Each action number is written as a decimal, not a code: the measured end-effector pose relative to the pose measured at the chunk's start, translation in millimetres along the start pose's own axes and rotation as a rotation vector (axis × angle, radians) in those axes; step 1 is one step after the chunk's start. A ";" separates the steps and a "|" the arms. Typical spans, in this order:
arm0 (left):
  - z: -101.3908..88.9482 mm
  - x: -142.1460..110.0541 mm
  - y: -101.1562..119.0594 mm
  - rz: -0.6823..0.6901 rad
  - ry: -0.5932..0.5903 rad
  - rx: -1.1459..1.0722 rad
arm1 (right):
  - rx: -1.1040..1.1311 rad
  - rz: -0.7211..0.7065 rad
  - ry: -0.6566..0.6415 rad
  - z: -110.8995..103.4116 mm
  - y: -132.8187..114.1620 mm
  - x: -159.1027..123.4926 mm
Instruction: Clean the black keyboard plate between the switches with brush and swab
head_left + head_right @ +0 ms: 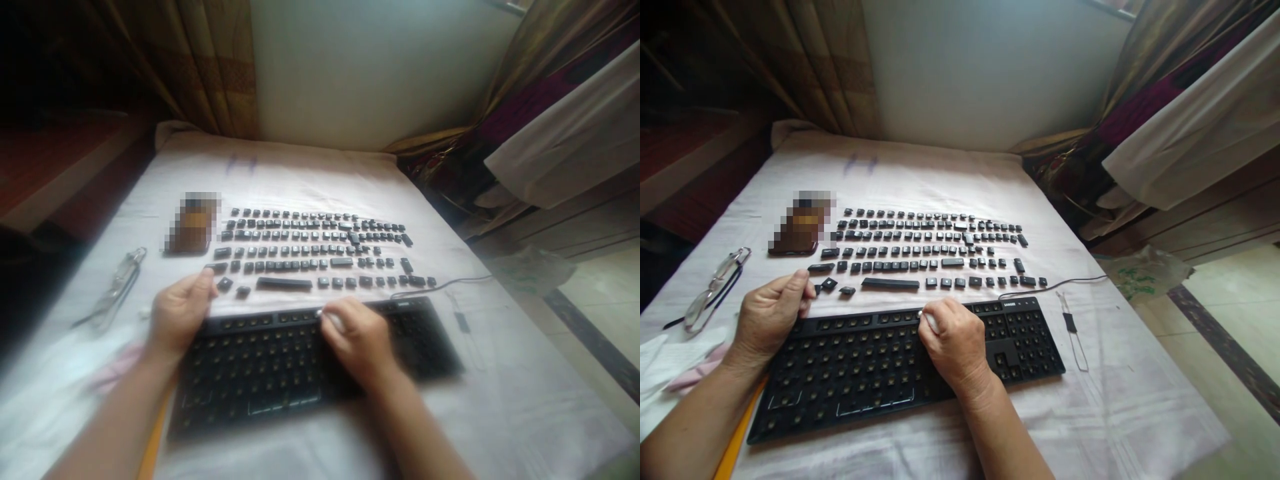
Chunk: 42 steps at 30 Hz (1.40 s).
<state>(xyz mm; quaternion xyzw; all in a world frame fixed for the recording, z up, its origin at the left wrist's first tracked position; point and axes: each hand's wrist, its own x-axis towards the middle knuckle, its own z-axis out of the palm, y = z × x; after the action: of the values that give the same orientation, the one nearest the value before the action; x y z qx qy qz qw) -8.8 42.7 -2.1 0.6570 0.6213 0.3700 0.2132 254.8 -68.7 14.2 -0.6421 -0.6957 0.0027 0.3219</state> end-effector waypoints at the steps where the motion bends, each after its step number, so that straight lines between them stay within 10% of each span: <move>1: 0.0 0.0 -0.7 -0.012 -0.022 -0.037 | -0.030 -0.011 -0.006 1.0 -0.3 -0.4; 42: 2.2 -1.7 -6.7 -0.115 -0.065 -0.222 | -0.169 -0.051 -0.163 2.7 2.1 10.1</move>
<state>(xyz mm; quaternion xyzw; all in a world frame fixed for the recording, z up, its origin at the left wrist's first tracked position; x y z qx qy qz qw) -11.5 42.3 -8.8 0.6042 0.6059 0.4023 0.3256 255.8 -58.2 15.7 -0.6468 -0.7333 -0.0120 0.2092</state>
